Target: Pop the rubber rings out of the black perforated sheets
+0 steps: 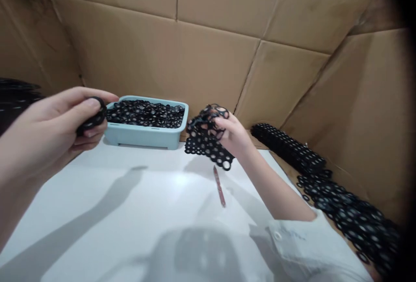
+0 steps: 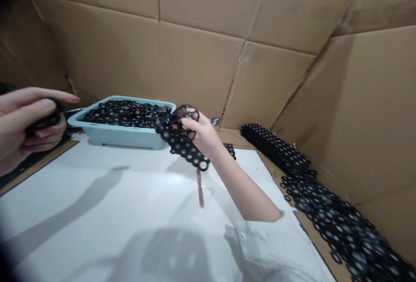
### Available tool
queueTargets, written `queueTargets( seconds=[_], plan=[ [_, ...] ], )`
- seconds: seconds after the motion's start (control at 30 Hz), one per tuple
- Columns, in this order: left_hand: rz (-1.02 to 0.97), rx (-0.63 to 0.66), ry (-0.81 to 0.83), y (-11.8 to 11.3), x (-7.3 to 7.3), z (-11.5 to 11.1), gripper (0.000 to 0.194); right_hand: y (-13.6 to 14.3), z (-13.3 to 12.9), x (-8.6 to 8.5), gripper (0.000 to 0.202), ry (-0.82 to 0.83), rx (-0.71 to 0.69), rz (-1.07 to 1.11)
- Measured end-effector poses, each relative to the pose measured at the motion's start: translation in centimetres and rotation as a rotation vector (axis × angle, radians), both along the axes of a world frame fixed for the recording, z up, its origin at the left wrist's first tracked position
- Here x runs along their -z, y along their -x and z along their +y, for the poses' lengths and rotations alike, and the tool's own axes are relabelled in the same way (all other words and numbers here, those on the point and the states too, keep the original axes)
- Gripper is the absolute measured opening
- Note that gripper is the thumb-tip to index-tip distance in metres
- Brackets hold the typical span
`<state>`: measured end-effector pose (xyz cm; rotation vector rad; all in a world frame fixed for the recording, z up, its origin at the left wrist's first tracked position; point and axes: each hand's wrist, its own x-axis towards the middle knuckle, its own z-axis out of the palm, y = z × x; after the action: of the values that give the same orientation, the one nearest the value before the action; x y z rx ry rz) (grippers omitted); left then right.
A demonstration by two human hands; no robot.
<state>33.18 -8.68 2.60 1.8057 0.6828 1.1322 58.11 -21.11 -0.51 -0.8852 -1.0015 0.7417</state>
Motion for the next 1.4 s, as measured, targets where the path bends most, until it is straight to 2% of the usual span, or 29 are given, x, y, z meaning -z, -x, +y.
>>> queueTargets(
  seconds=[0.1, 0.17, 0.23, 0.3, 0.37, 0.47, 0.57, 0.63, 0.8, 0.87, 1.0, 1.1, 1.23, 1.33, 1.4],
  plan=[
    [0.033, 0.077, 0.036, -0.3, 0.9, -0.3, 0.027, 0.3, 1.3, -0.2, 0.025, -0.063, -0.019, 0.035],
    [0.083, 0.049, 0.055, 0.0, 1.4, -0.6, 0.027, 0.8, 0.9, 1.2, 0.028, -0.017, -0.046, 0.043],
    [0.134, 0.027, 0.072, 0.4, 1.9, -0.8, 0.029, 1.1, -0.1, 3.7, 0.028, 0.127, -0.099, 0.019],
    [0.175, 0.023, 0.103, 0.5, 2.4, -1.0, 0.03, 1.1, -1.6, 6.9, 0.023, 0.341, -0.128, -0.07],
    [0.225, 0.043, 0.148, 0.4, 3.1, -1.1, 0.03, 1.0, -3.2, 9.8, 0.024, 0.552, -0.28, -0.126],
    [0.352, 0.112, 0.23, -0.4, 4.1, -1.5, 0.028, 0.9, -5.2, 12.3, 0.028, 0.723, -0.46, -0.165],
    [0.461, 0.183, 0.263, -1.4, 5.5, -2.0, 0.028, 1.3, -5.9, 12.8, 0.025, 0.757, -0.489, -0.158],
    [0.528, 0.228, 0.217, -2.1, 6.6, -2.4, 0.027, 1.6, -6.0, 12.9, 0.023, 0.771, -0.472, -0.117],
    [0.688, 0.258, -0.073, -3.8, 9.9, -3.7, 0.026, 2.3, -5.8, 13.0, 0.028, 0.801, -0.333, -0.034],
    [0.761, 0.279, -0.19, -4.5, 11.0, -4.3, 0.025, 2.4, -5.7, 13.1, 0.024, 0.796, -0.289, -0.017],
    [0.897, 0.405, -0.338, -5.6, 12.6, -5.3, 0.026, 2.6, -5.6, 13.4, 0.016, 0.807, -0.213, 0.037],
    [0.939, 0.37, -0.411, -6.5, 13.7, -5.8, 0.027, 2.8, -5.5, 13.7, 0.012, 0.802, -0.178, 0.068],
    [0.947, 0.331, -0.446, -7.1, 15.1, -6.5, 0.026, 3.1, -5.5, 13.9, 0.026, 0.757, -0.237, 0.002],
    [0.919, 0.376, -0.362, -7.2, 15.8, -6.9, 0.024, 3.6, -5.6, 14.1, 0.026, 0.718, -0.272, -0.077],
    [0.879, 0.401, -0.286, -7.1, 16.0, -7.1, 0.024, 3.9, -5.7, 14.4, 0.023, 0.711, -0.271, -0.043]
  ],
)
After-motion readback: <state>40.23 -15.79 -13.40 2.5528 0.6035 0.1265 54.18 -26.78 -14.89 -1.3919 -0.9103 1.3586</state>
